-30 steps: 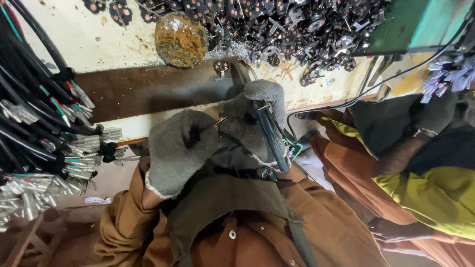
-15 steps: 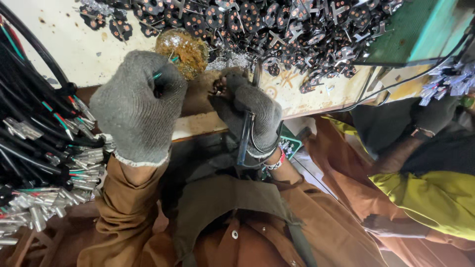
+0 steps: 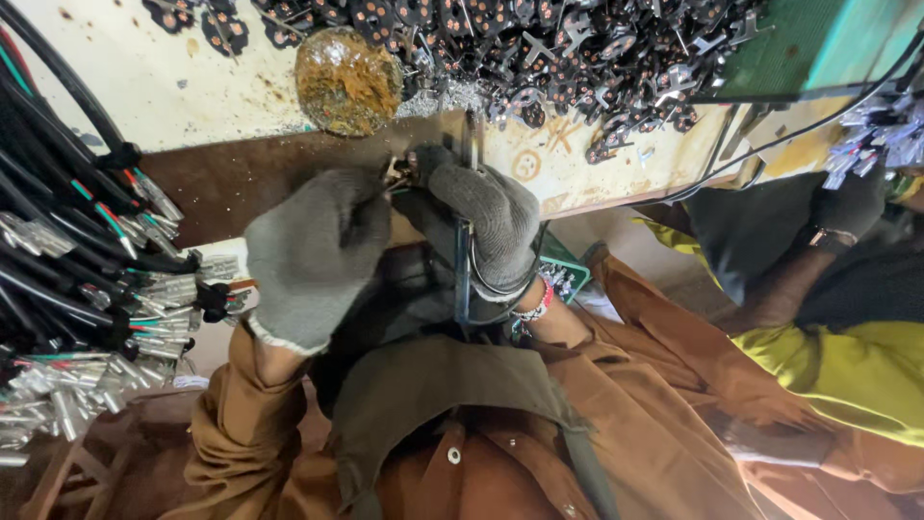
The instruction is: The person sits at a workbench wearing gloves and solders small electronic components, holding a soldering iron in one hand and the part or wire in the other. They repeatedly pick up parts, apply the iron, and set finished pieces aside on the bench.
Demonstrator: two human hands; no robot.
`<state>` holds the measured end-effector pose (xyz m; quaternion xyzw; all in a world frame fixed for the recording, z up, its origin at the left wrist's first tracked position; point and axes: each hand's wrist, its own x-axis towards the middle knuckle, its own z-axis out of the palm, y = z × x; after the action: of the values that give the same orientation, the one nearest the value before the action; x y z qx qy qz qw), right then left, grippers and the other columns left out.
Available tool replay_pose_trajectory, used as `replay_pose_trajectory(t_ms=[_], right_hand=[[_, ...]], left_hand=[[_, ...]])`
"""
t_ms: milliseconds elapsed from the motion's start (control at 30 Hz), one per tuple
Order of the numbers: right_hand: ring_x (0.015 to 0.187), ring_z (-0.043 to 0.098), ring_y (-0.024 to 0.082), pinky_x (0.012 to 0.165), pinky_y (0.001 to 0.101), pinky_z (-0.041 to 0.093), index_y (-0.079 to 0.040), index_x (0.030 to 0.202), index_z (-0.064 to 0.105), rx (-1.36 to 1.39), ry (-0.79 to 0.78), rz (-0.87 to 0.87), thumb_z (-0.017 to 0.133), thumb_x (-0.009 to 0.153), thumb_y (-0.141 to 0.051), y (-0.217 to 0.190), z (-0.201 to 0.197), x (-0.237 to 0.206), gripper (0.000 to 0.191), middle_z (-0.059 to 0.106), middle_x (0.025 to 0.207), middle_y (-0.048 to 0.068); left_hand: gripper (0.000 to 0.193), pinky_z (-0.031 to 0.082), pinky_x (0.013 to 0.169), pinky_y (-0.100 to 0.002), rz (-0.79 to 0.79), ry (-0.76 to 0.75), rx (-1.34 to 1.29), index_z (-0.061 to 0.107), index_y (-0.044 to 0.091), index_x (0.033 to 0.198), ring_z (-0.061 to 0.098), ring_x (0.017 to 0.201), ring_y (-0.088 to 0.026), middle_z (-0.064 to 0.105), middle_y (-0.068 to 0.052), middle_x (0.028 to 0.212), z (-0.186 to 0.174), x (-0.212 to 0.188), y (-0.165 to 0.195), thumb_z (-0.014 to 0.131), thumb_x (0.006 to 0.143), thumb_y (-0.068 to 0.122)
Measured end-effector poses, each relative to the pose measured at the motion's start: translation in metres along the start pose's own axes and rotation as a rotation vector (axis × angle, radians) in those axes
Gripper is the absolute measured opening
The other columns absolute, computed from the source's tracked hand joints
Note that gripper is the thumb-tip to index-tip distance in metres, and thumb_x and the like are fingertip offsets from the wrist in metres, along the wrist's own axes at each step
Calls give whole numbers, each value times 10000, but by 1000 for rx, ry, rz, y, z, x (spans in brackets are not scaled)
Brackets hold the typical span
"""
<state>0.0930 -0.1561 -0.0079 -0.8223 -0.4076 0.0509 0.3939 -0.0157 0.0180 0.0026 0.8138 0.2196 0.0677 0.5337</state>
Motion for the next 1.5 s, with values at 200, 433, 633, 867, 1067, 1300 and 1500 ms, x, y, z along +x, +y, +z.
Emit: replay_pose_trajectory(t_ms=[200,433,633,867,1067,1300,1500], right_hand=[[762,748,249,664,333,563,-125,1100,730,-181,-268,372,755,958,-205,36,-23,-41,165,740,944,60],[768,734,283,675,372,564,-110,1092,723,11,-202,73,771,899,-193,44,-27,-58,216,732,937,87],[772,731,294,676,383,565,-97,1093,719,38,-215,24,791,881,-205,34,-30,-40,249,732,939,98],[777,728,306,676,397,567,-83,1094,714,33,-239,7,813,859,-219,36,-32,-40,289,732,942,111],[781,725,317,676,408,568,-71,1094,710,37,-234,-1,833,841,-231,36,-31,-34,324,733,944,123],[758,721,310,652,408,551,-79,1102,741,22,-386,-50,862,766,-293,38,-30,-38,417,736,911,94],[733,708,307,623,404,530,-73,1101,739,-12,-437,-81,856,746,-315,42,-31,-41,445,743,928,108]], left_hand=[[152,550,682,-394,-14,7,206,720,124,1033,707,829,-334,718,-108,960,14,4,2,763,891,91],[146,550,686,-391,92,55,260,707,138,1026,693,810,-284,702,-73,942,24,2,-5,769,896,112],[175,532,650,-392,109,54,275,711,136,1038,690,776,-278,698,-66,919,23,3,-4,788,881,122],[179,539,663,-393,97,22,287,691,144,1039,684,786,-285,687,-64,931,22,3,-3,792,892,128],[189,517,627,-407,106,6,313,689,149,1034,671,753,-285,677,-62,901,22,4,-3,787,874,134],[150,500,603,-414,112,41,347,676,150,1013,659,739,-278,653,-60,865,21,6,1,786,911,152],[155,510,633,-419,107,22,334,638,157,935,655,764,-288,651,-65,893,22,9,3,791,911,169]])
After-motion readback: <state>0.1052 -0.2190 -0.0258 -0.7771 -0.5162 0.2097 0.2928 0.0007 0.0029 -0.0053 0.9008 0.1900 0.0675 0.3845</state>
